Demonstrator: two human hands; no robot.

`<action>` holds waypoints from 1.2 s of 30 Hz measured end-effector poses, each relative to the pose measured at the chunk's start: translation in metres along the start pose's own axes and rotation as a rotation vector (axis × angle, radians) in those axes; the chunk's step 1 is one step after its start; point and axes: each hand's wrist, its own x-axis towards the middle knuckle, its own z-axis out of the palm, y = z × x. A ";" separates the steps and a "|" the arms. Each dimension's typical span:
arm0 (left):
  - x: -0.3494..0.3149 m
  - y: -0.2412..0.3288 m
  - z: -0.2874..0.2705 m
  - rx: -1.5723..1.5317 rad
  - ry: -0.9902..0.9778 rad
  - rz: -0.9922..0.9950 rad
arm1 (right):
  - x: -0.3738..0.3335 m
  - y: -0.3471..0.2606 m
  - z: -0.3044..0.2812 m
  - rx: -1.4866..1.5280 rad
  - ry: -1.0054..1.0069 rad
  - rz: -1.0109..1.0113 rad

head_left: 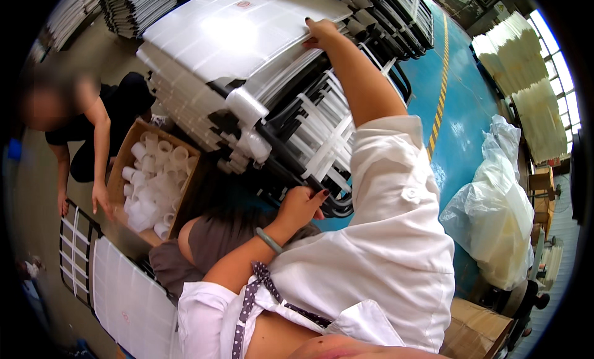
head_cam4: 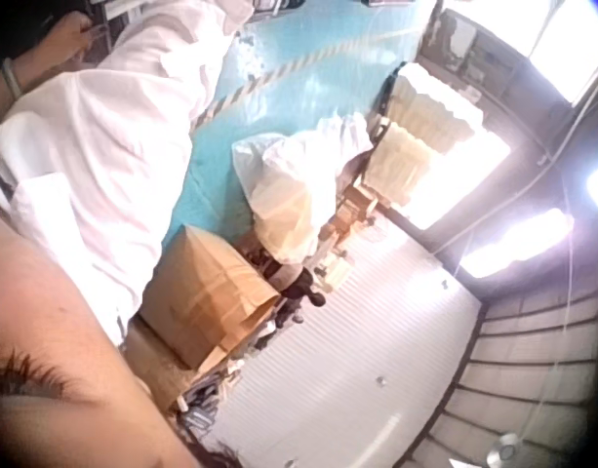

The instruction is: The person places white plastic cylinders into a black gridded frame, then fits a large white plastic lid onto the frame and presses it down to secure it.

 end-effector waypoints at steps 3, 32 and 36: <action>-0.011 -0.012 -0.011 0.004 0.026 0.079 | -0.041 0.001 0.015 -0.459 0.174 -0.295; -0.040 0.005 -0.041 0.619 0.585 0.578 | -0.055 0.036 0.085 -0.454 0.318 -0.137; -0.042 0.000 -0.028 0.755 0.487 0.457 | -0.082 0.036 0.084 -0.315 0.353 -0.134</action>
